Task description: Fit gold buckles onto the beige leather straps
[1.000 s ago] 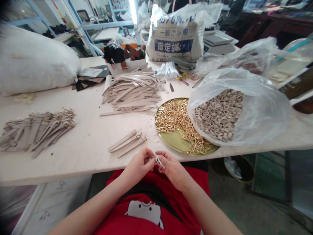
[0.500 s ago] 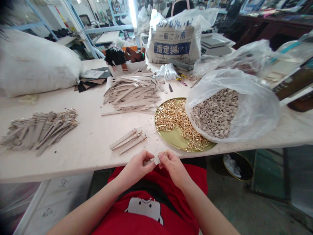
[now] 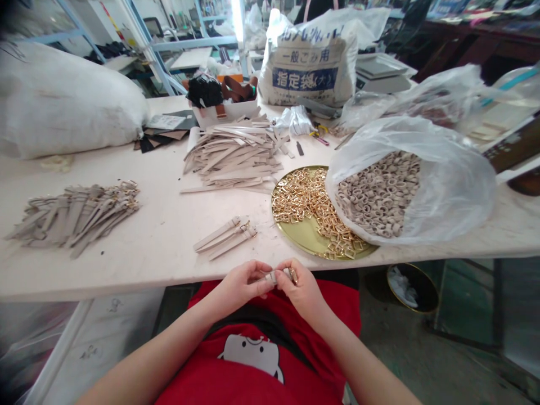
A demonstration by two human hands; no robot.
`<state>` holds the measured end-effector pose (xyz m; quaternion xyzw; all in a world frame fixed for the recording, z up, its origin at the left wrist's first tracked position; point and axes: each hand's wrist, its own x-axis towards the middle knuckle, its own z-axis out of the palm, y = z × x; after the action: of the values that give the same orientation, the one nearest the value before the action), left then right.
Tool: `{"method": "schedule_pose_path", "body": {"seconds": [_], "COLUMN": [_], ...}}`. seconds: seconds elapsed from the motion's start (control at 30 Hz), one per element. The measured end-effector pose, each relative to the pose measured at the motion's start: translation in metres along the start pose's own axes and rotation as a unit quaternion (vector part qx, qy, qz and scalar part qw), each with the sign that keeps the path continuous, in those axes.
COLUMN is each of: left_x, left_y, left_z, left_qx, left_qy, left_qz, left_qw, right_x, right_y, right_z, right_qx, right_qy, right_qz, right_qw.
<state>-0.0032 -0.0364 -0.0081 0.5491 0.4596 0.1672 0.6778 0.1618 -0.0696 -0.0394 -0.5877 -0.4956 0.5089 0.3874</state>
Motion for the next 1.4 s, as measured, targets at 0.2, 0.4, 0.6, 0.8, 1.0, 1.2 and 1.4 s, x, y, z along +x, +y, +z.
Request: {"method": "schedule_pose_path", "body": {"seconds": [0.2, 0.4, 0.6, 0.8, 1.0, 1.2, 1.4], "left_x": [0.003, 0.008, 0.015, 0.012, -0.001, -0.011, -0.013], "left_y": [-0.003, -0.007, -0.014, -0.015, -0.001, 0.005, -0.002], "left_z": [-0.004, 0.002, 0.004, -0.002, 0.004, 0.000, 0.005], "left_qx": [-0.133, -0.140, -0.102, -0.002, 0.055, 0.158, 0.150], "left_qy": [-0.021, 0.017, 0.003, -0.090, -0.078, -0.099, -0.092], "left_qz": [-0.090, -0.095, -0.078, -0.093, -0.059, -0.038, -0.032], "left_qw": [0.987, 0.986, 0.992, 0.992, 0.994, 0.982, 0.984], "right_x": [0.001, 0.000, -0.001, -0.003, -0.012, -0.021, -0.024], "right_y": [0.005, 0.000, 0.008, 0.015, 0.012, 0.012, 0.012], "right_z": [0.003, -0.003, -0.005, 0.005, 0.007, 0.010, 0.015], "right_qx": [-0.054, -0.083, -0.083, -0.082, -0.066, -0.098, -0.105], "right_qy": [0.015, -0.029, -0.037, -0.006, -0.028, -0.015, -0.036], "right_qz": [-0.038, -0.067, -0.065, -0.060, -0.077, -0.108, -0.155], "right_qw": [0.998, 0.994, 0.994, 0.995, 0.994, 0.989, 0.982]}}
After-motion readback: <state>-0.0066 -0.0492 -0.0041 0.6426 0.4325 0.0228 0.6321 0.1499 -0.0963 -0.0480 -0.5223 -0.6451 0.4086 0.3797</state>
